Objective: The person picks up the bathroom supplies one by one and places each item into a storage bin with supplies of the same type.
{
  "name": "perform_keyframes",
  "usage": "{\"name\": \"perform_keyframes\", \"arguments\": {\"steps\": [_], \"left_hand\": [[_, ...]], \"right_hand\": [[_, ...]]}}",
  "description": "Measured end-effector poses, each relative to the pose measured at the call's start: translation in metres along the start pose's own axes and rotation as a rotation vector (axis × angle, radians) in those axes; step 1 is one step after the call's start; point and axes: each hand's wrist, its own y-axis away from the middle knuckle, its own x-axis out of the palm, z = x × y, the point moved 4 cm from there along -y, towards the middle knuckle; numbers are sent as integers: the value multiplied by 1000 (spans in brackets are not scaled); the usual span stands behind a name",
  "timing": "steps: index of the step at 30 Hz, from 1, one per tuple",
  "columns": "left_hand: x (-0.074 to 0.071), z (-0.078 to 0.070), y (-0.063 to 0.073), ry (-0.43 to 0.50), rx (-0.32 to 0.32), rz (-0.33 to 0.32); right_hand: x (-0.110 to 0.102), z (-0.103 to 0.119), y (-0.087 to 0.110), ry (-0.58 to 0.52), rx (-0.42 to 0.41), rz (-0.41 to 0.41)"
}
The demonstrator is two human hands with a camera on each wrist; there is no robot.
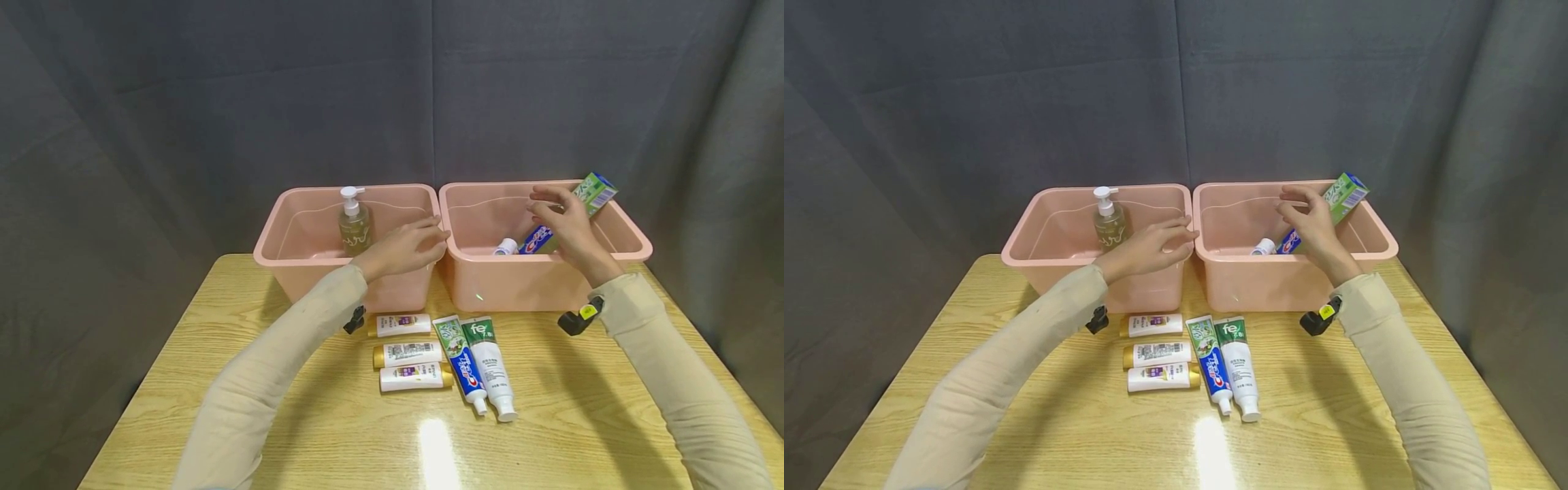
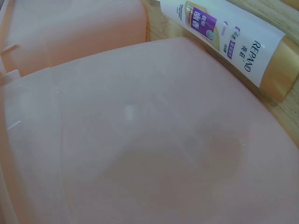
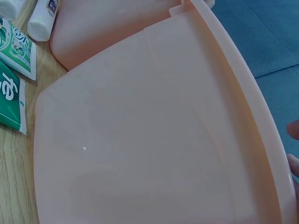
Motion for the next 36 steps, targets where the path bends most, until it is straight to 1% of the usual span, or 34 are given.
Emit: {"name": "perform_keyframes", "arguments": {"steps": [6,12,18,22,24,26,31,33,36], "left_hand": [[2,-1,-1,1,3,5],[1,-4,-2,3,4,3],[1,-3,-2,3,4,5],[1,-2,-2,5,7,3],[1,-2,-2,9,8,0],[0,-2,-2,10,8,-2],[0,-2,-2,10,6,0],[0,-2,-2,6,4,3],[1,-1,-2,1,2,5]], "right_hand": [[-1,2,1,12,16,-7],[-2,4,1,-11,7,0],[-1,7,2,14,9,14],[-1,10,4,3,0,22],[-2,13,5,13,-11,28],[-3,15,8,45,-21,35],[-6,20,13,160,-41,45],[-6,21,14,172,-51,45],[-6,22,16,150,-71,50]]}}
